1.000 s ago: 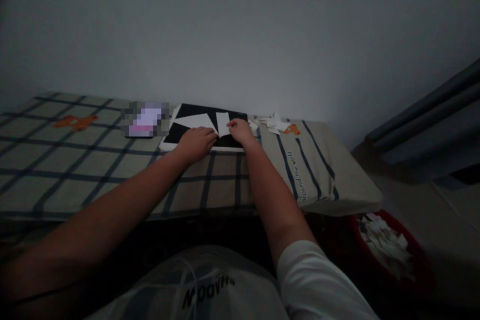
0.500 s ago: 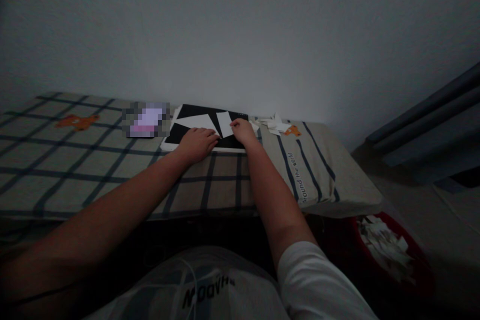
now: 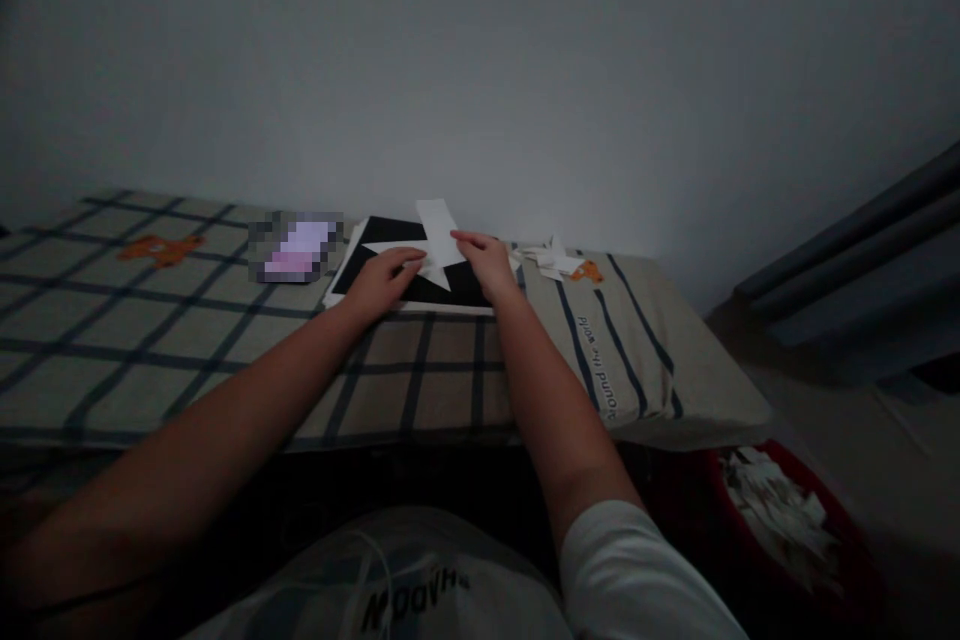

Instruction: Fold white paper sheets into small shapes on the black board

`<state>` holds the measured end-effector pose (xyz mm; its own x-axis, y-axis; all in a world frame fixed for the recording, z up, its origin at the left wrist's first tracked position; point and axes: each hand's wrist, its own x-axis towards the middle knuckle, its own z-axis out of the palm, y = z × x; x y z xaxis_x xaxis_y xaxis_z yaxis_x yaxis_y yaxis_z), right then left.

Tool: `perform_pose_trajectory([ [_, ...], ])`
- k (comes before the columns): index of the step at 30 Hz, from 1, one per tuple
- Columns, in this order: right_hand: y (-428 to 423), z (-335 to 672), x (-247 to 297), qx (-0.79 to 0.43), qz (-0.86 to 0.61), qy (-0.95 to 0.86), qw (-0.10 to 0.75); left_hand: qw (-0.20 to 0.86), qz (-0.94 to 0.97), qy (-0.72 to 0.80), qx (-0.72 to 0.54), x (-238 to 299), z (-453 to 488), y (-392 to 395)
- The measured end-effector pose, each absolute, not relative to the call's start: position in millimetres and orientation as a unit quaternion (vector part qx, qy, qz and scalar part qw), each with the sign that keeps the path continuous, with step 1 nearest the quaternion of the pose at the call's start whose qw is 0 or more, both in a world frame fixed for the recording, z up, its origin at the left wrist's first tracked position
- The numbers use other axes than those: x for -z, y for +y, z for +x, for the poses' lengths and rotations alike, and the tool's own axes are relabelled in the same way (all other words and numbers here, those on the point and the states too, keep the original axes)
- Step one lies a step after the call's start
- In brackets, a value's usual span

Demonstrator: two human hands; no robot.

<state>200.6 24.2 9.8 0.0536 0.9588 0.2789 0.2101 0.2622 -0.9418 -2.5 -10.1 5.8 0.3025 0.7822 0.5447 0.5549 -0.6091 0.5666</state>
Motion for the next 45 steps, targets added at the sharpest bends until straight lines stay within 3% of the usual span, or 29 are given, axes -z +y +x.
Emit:
perform_pose_trajectory([
  [6, 8, 185, -14, -0.354, -0.423, -0.688, 0.472, 0.376, 0.600, 0.437, -0.555, -8, -17, 6],
  [12, 1, 181, -17, -0.276, -0.386, -0.769, 0.428, 0.482, 0.489, 0.433, -0.584, -6, -19, 12],
  [24, 7, 175, -9, -0.208, -0.403, -0.747, 0.485, 0.504, 0.506, 0.450, -0.536, -6, -23, 11],
  [32, 10, 165, -5, -0.430, -0.435, -0.590, 0.527, 0.499, 0.533, 0.428, -0.532, -8, -23, 9],
  [40, 7, 162, -11, -0.412, -0.460, -0.566, 0.545, 0.523, 0.530, 0.408, -0.528, -13, -18, 1],
  [45, 6, 161, -10, -0.410, -0.459, -0.567, 0.548, 0.482, 0.596, 0.401, -0.502, -11, -16, -2],
])
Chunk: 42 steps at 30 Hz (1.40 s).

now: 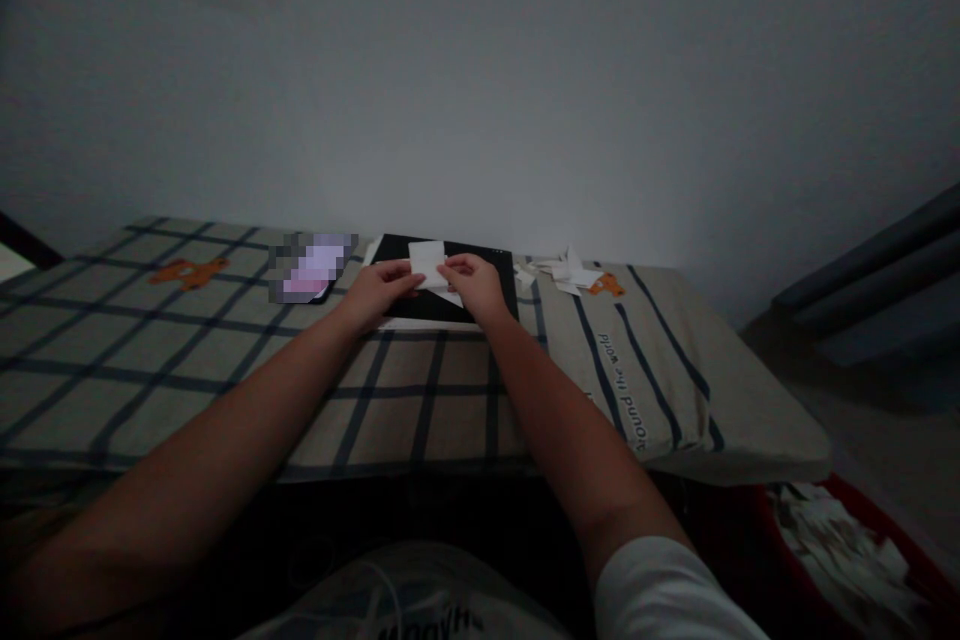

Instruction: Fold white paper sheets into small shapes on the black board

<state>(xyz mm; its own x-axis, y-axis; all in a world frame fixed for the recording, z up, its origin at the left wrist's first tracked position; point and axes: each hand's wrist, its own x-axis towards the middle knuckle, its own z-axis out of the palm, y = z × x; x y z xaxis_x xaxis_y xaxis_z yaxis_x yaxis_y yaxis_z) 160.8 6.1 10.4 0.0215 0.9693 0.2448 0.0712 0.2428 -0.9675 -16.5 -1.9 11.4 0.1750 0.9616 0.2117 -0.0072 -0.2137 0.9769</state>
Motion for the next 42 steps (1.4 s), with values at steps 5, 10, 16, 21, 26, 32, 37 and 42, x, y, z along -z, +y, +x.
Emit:
perform_pose_trajectory([
  [5, 8, 161, -8, -0.430, -0.447, -0.555, 0.554, 0.444, 0.604, 0.430, -0.503, -13, -18, -3],
  [10, 7, 161, -11, -0.440, -0.444, -0.566, 0.538, 0.417, 0.617, 0.453, -0.490, -14, -19, -3],
  [16, 5, 162, -12, -0.440, -0.437, -0.567, 0.543, 0.451, 0.612, 0.429, -0.488, -11, -19, -2],
  [21, 4, 161, -13, -0.437, -0.437, -0.565, 0.546, 0.456, 0.607, 0.434, -0.486, -14, -18, -3],
  [26, 3, 161, -14, -0.433, -0.439, -0.569, 0.544, 0.473, 0.591, 0.433, -0.489, -11, -17, -1],
  [32, 1, 163, -17, -0.415, -0.457, -0.587, 0.524, 0.460, 0.596, 0.447, -0.483, -12, -18, -3],
  [37, 0, 168, -21, -0.374, -0.465, -0.636, 0.489, 0.430, 0.624, 0.437, -0.485, -13, -20, -2],
  [42, 1, 173, -21, -0.306, -0.459, -0.702, 0.451, 0.395, 0.602, 0.468, -0.512, -17, -22, -2],
])
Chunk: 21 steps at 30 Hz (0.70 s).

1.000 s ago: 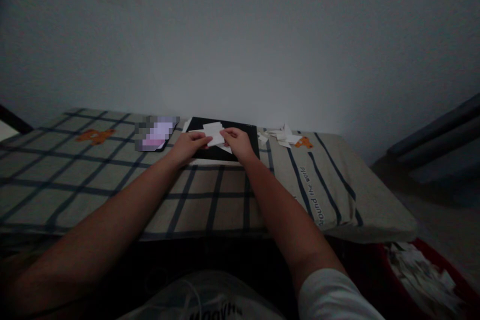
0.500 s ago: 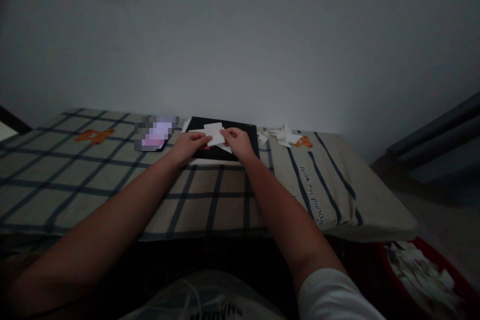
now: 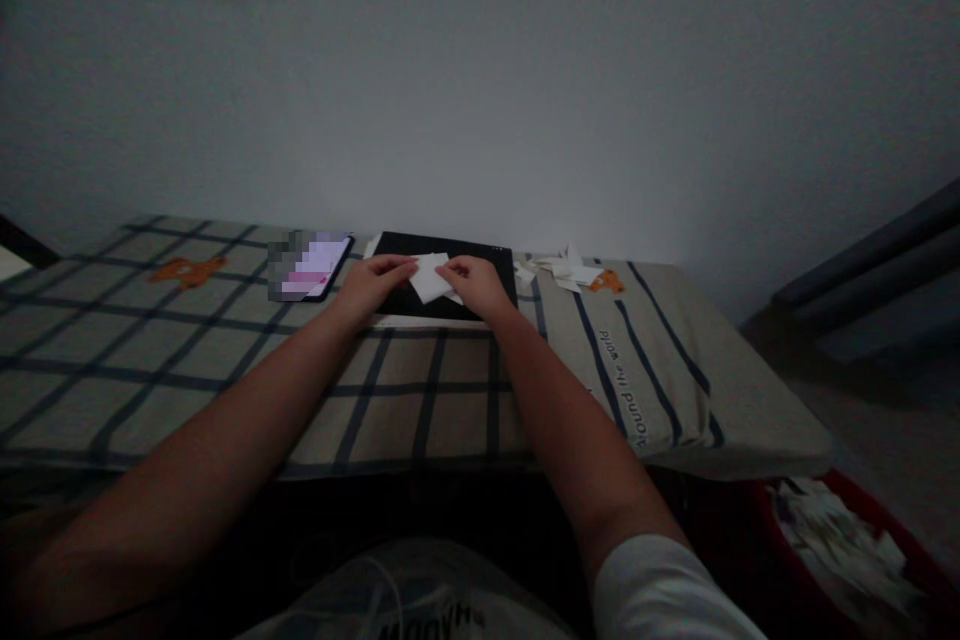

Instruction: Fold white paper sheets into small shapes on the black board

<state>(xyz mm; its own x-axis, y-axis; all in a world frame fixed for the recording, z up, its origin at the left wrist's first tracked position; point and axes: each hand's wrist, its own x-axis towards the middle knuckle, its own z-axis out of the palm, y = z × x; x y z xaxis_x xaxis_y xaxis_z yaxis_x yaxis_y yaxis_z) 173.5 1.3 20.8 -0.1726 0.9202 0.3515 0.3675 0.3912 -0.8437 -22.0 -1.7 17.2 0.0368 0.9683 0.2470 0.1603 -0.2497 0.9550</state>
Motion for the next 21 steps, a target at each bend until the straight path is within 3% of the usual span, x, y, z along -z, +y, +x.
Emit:
perform_pose_trajectory([
  [12, -0.2, 174.5, -22.7, -0.303, -0.460, -0.701, 0.453, 0.332, 0.669, 0.494, -0.445, -14.2, -26.3, -1.8],
  [17, 3.3, 173.2, -23.6, -0.403, -0.454, -0.614, 0.504, 0.365, 0.603, 0.495, -0.508, -14.5, -26.2, -0.8],
  [21, 5.9, 172.8, -20.7, -0.495, -0.420, -0.588, 0.482, 0.397, 0.547, 0.490, -0.550, -12.1, -24.8, 2.3],
])
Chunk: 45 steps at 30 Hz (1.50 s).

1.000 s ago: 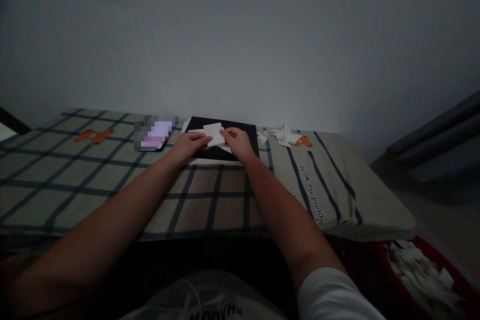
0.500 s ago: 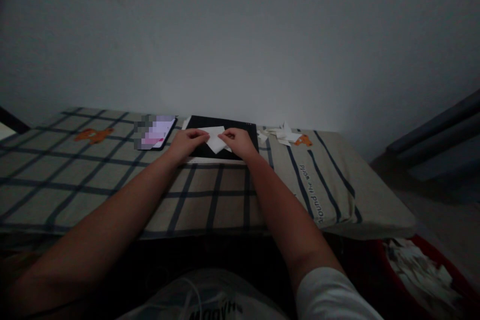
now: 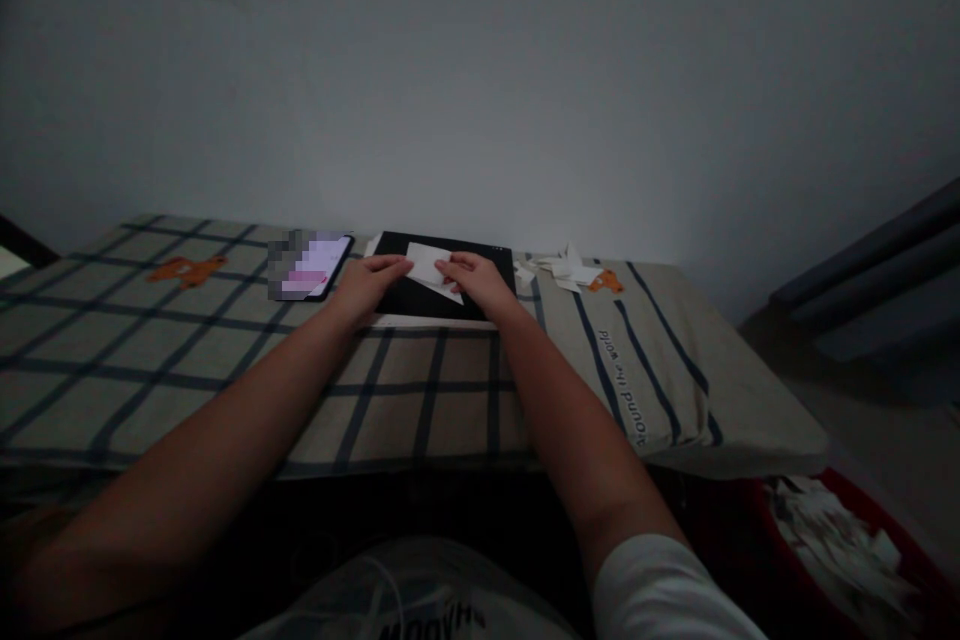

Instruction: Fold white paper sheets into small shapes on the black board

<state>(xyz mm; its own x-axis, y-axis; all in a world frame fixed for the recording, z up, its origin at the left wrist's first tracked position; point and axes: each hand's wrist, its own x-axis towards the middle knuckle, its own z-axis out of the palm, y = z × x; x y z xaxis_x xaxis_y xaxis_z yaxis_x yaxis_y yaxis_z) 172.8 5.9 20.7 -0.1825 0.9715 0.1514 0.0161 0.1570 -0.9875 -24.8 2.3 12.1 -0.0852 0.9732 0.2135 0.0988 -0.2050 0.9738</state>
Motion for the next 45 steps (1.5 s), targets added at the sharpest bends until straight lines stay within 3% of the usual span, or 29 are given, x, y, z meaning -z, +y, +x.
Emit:
perform_pose_trajectory([
  [9, 9, 175, -16, -0.563, -0.400, -0.523, 0.500, 0.433, 0.513, 0.486, -0.559, -11, -25, 5],
  [31, 13, 174, -16, -0.491, -0.453, -0.509, 0.543, 0.454, 0.513, 0.492, -0.538, -10, -21, 4],
  [35, 14, 174, -14, -0.522, -0.433, -0.480, 0.556, 0.458, 0.512, 0.492, -0.535, -10, -21, 5],
  [45, 4, 172, -18, -0.556, -0.442, -0.496, 0.499, 0.406, 0.516, 0.502, -0.562, -9, -28, 11],
])
